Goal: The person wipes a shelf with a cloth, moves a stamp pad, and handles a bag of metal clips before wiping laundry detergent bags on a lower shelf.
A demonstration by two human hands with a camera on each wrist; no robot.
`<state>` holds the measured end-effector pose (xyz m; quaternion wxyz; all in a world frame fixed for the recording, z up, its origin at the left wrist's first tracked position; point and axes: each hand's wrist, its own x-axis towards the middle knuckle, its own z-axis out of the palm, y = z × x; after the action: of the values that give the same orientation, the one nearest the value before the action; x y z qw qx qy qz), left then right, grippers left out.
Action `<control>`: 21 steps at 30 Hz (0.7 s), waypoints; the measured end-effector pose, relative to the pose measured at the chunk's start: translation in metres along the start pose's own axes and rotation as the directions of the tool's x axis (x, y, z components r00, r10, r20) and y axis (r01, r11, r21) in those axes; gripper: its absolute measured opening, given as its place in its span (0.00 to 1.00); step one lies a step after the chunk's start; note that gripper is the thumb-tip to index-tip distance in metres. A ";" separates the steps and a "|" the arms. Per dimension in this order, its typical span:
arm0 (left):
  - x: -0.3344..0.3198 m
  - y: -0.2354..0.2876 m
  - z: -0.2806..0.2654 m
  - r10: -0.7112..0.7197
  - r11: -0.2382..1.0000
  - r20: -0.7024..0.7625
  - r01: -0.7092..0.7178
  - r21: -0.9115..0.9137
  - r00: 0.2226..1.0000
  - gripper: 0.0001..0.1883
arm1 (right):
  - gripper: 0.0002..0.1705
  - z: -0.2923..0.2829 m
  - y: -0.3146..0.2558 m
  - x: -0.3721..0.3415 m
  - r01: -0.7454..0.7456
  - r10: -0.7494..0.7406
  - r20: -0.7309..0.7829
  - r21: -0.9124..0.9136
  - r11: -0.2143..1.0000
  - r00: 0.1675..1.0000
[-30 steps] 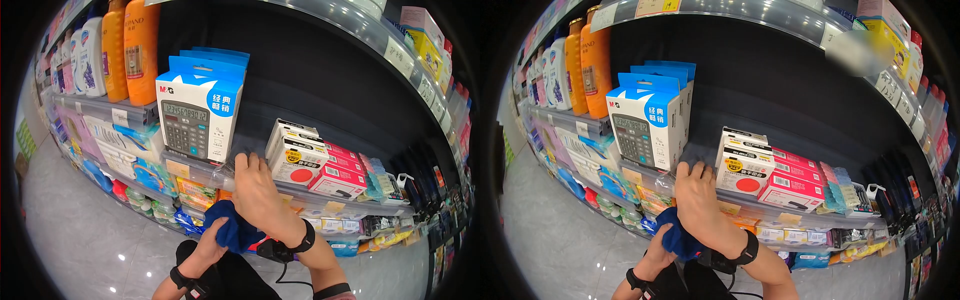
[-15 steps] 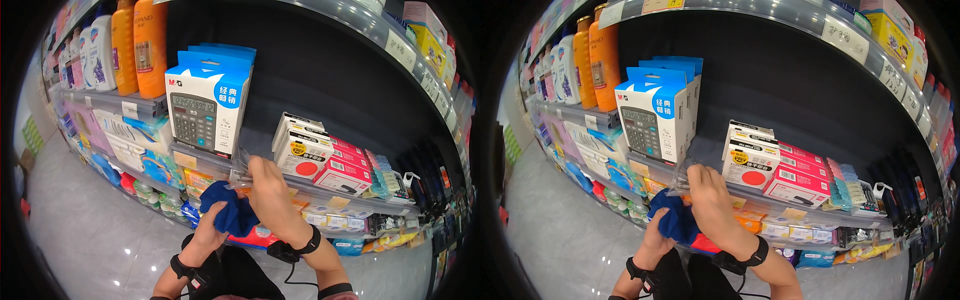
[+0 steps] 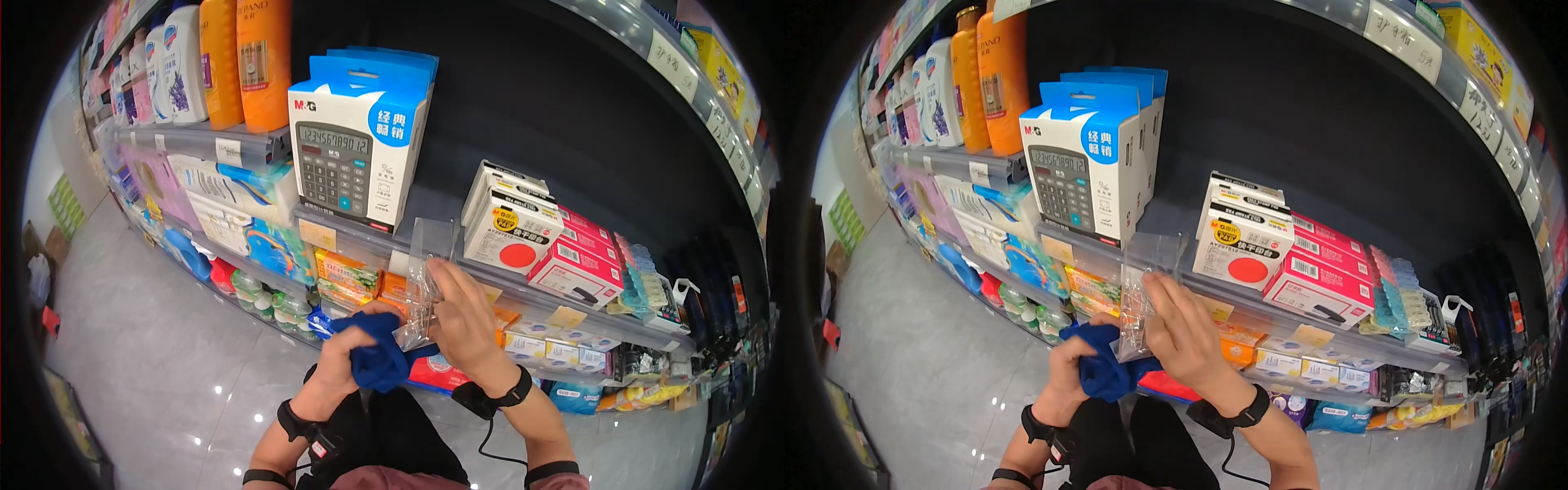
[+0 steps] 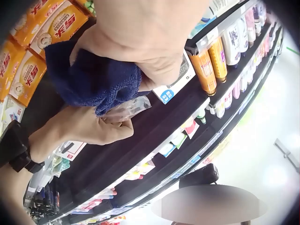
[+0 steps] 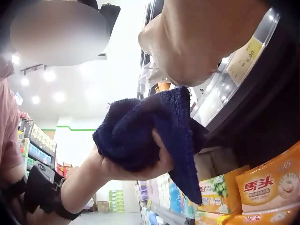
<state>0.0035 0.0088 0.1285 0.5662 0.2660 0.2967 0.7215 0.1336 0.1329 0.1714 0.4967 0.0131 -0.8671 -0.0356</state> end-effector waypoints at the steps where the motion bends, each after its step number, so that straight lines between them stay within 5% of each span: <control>1: 0.000 0.004 0.007 -0.015 0.997 0.009 0.015 -0.069 1.000 0.23 | 0.11 -0.001 -0.001 -0.001 0.011 -0.011 0.001 -0.007 1.000 1.000; 4: 0.001 0.003 0.015 -0.011 0.994 0.043 0.016 -0.106 0.999 0.25 | 0.10 -0.001 0.000 -0.004 0.027 -0.027 -0.001 -0.014 1.000 1.000; 8: 0.009 0.003 0.022 0.023 0.999 -0.108 -0.028 -0.042 0.994 0.26 | 0.10 0.001 0.007 -0.009 0.030 -0.029 0.011 -0.044 0.999 1.000; 12: 0.023 0.006 0.022 -0.056 0.982 -0.092 0.038 -0.187 0.994 0.23 | 0.10 -0.004 0.012 -0.008 0.058 -0.057 0.021 -0.063 0.996 0.998; 18: 0.028 0.017 0.029 0.070 0.994 -0.084 -0.063 0.086 0.994 0.21 | 0.10 -0.005 0.018 -0.010 0.112 -0.110 0.050 -0.045 0.993 0.993; 21: 0.034 0.026 0.012 0.065 0.950 0.046 -0.076 0.302 0.997 0.17 | 0.10 -0.006 0.020 -0.010 0.132 -0.128 0.064 -0.067 0.989 0.990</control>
<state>-0.0120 0.0387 0.1573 0.4978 0.3729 0.3841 0.6823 0.1437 0.1534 0.1670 0.4672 0.0509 -0.8771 -0.0989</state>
